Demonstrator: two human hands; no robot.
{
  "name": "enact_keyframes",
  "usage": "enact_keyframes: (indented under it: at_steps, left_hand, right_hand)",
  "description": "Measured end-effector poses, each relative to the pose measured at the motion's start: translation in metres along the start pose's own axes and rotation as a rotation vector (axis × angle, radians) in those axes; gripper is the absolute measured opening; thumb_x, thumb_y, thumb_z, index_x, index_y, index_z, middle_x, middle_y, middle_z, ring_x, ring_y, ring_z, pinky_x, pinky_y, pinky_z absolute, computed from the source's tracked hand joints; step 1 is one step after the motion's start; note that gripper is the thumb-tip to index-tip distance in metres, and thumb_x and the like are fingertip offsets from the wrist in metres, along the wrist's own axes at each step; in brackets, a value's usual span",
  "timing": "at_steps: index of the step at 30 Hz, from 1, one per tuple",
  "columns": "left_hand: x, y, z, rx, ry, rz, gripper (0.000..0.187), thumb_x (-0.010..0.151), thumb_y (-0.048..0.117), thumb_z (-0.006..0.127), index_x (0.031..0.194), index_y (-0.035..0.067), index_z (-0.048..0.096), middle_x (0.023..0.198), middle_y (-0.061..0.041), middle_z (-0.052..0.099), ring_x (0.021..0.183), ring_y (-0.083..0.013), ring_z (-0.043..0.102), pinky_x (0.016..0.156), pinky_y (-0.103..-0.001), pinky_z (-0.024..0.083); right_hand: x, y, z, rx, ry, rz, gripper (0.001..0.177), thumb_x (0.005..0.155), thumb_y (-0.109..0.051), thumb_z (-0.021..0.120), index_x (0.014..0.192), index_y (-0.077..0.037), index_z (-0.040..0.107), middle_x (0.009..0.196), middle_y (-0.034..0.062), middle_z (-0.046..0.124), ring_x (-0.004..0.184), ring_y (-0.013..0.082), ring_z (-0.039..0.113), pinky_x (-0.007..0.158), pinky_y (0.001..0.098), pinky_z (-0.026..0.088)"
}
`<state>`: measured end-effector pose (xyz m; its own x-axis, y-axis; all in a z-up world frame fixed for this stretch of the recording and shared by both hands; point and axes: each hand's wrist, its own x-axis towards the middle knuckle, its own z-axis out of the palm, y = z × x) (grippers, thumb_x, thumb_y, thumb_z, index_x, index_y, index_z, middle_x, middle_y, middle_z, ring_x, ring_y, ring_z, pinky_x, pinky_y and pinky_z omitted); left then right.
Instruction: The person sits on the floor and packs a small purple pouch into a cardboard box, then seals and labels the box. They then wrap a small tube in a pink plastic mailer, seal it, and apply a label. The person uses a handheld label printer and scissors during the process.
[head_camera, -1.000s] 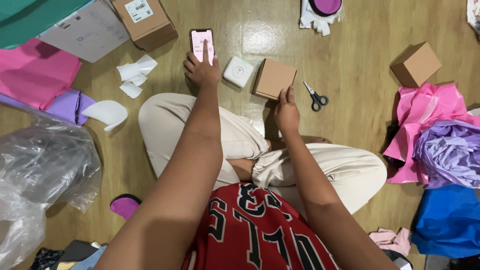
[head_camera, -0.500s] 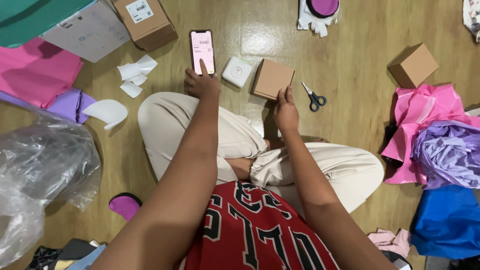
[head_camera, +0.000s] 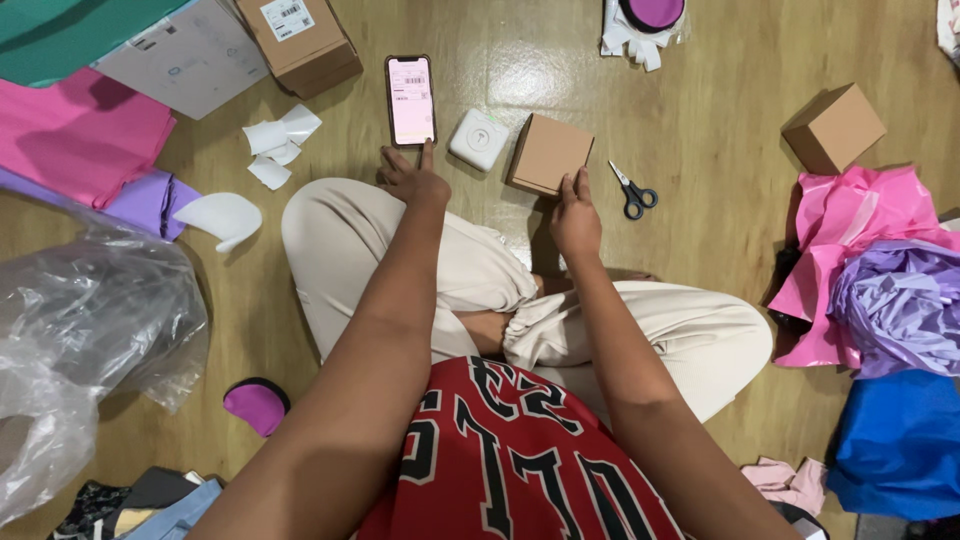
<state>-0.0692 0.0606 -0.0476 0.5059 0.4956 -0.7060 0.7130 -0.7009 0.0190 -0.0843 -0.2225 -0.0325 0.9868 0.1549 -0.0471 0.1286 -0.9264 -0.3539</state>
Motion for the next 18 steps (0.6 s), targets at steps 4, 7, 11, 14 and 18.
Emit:
enact_keyframes:
  at_steps: [4,7,11,14,18]
  left_hand:
    - [0.0009,-0.0004,-0.0024,0.016,0.010,-0.014,0.097,0.094,0.032,0.065,0.161,0.056,-0.001,0.168,-0.022,-0.019,0.156,-0.0519,0.004,0.122,-0.068,0.014]
    - [0.0041,0.0000,-0.0031,0.002,0.038,-0.007,0.096,0.095,0.031,0.063,0.162,0.054,-0.001,0.168,-0.023,-0.018,0.155,-0.0530,0.002,0.121,-0.069,0.013]
    - [0.0062,-0.0023,-0.0001,-0.016,0.045,-0.003,0.098,0.094,0.029,0.064,0.161,0.053,-0.003,0.167,-0.024,-0.019,0.155,-0.0517,-0.001,0.119,-0.069,0.014]
    - [0.0050,-0.0008,-0.0012,-0.028,0.052,0.001,0.101,0.093,0.030,0.066,0.161,0.052,-0.004,0.167,-0.024,-0.019,0.154,-0.0515,-0.001,0.119,-0.069,0.014]
    - [0.0006,-0.0009,-0.0038,0.009,0.032,0.001,0.094,0.095,0.030,0.065,0.160,0.056,0.002,0.170,-0.021,-0.015,0.157,-0.0523,0.003,0.121,-0.069,0.015]
  right_hand:
    - [0.0004,0.0003,0.0002,0.001,0.007,-0.009,0.053,0.091,-0.010,0.060,0.143,-0.012,0.059,0.162,0.0160,0.038,0.107,0.0387,0.069,0.084,0.0462,0.058]
    - [0.0010,0.0016,0.0005,-0.003,0.006,-0.017,0.053,0.090,-0.010,0.060,0.144,-0.012,0.059,0.162,0.0161,0.038,0.107,0.0389,0.069,0.084,0.0460,0.058]
    - [-0.0010,0.0023,0.0026,0.006,0.010,-0.022,0.053,0.090,-0.010,0.060,0.144,-0.012,0.059,0.162,0.0163,0.037,0.107,0.0388,0.069,0.085,0.0459,0.058]
    - [0.0004,0.0027,0.0023,0.004,0.003,-0.014,0.052,0.091,-0.010,0.059,0.143,-0.012,0.059,0.162,0.0163,0.037,0.108,0.0390,0.069,0.084,0.0461,0.058]
    - [0.0007,0.0033,0.0026,0.007,0.004,-0.017,0.052,0.091,-0.010,0.059,0.144,-0.011,0.059,0.162,0.0169,0.038,0.107,0.0393,0.069,0.083,0.0461,0.058]
